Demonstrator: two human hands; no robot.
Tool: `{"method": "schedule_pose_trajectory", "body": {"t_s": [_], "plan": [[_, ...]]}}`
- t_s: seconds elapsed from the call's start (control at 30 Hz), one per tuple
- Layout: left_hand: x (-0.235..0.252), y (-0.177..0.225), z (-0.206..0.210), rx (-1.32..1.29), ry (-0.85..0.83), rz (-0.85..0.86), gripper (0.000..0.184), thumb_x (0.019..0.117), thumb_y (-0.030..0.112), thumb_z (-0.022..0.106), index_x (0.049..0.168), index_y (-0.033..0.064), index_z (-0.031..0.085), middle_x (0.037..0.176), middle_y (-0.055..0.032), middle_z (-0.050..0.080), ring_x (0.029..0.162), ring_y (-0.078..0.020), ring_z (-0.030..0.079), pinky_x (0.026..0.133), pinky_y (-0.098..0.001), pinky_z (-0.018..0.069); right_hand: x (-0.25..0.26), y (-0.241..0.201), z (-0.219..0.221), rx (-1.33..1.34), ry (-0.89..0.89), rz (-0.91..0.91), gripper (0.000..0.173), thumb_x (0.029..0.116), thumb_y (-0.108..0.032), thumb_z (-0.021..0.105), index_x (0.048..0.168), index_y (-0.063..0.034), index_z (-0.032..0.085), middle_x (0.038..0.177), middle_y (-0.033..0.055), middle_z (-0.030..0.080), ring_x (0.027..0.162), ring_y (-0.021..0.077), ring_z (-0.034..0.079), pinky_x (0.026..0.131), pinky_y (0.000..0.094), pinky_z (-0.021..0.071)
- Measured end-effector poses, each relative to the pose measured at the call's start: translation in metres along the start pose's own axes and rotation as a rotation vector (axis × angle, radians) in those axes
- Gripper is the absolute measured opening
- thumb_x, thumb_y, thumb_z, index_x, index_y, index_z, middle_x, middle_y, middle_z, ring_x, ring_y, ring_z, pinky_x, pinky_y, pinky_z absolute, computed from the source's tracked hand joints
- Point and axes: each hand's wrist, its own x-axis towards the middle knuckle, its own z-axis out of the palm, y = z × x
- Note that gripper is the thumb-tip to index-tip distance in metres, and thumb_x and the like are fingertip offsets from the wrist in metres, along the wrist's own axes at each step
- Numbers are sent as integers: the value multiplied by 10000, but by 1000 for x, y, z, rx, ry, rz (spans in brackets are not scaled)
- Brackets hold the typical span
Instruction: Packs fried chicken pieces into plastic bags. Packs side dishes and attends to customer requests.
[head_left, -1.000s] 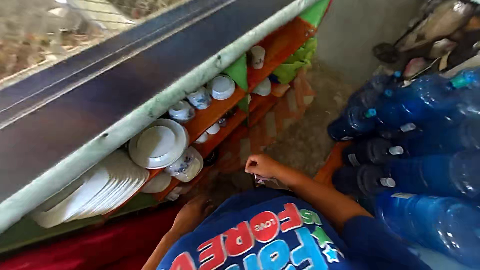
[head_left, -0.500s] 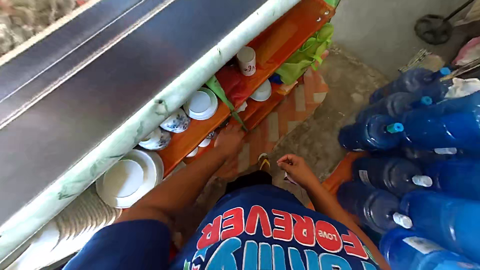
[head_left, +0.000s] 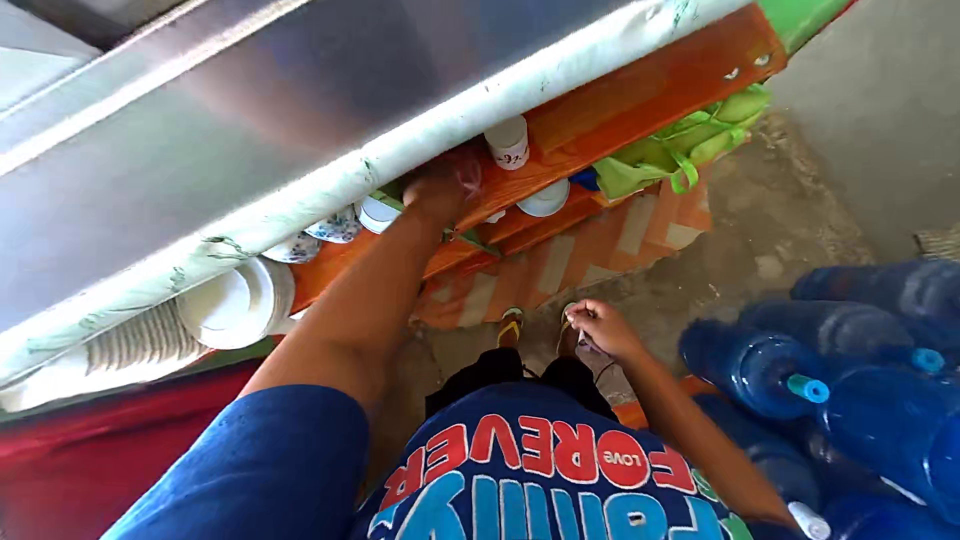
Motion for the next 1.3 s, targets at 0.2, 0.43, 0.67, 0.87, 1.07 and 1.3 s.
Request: {"method": "schedule_pose_trajectory", "body": {"t_s": [0.2,0.43,0.67,0.87,1.07,1.3], "plan": [[-8,15,-30,-146,195,-255,542,1060,341,502,1426,-58,516,1469,-344,498,1397,-531,451,1079,-757,348,36,-37,-51,-97,-1,-121,194,1029,-141,624,1167,-16,680,968,123,685,784,151,632,748,342,544],[-35,22,-17,-378,413,-179,467,1037,222,512,1387,-86,543,1433,-357,518,1384,-504,477,1149,-639,364,48,-65,-49,-136,-48,-283,167,1009,-138,641,1132,-49,710,958,67,687,807,101,624,773,313,533],[-124,47,34,-519,459,208,499,917,3,641,1401,-67,540,1445,-285,512,1227,-399,624,995,-527,558,53,-85,-42,-348,102,-503,418,926,-149,734,1329,-72,657,1188,156,688,945,267,673,814,462,562],[-179,68,57,-663,211,471,409,915,97,681,1316,25,643,1382,-181,610,1249,-280,625,1050,-448,533,60,-53,-43,-471,-262,-543,759,827,-77,800,1493,30,454,1416,221,583,1284,279,592,1110,452,479],[-211,36,12,-1250,303,621,1091,808,316,858,1613,-9,197,1469,-180,534,1300,-198,585,1096,-374,506,5,-123,-15,-268,-305,-493,278,879,-100,755,1109,39,685,918,69,730,805,99,686,797,322,597],[-274,-34,41,-1356,832,53,182,962,131,684,1076,-5,726,978,-57,766,929,-90,729,913,-329,602,-56,-281,87,-681,-499,-985,498,852,-57,767,1327,-17,622,1069,77,750,907,146,720,809,357,609]]}}
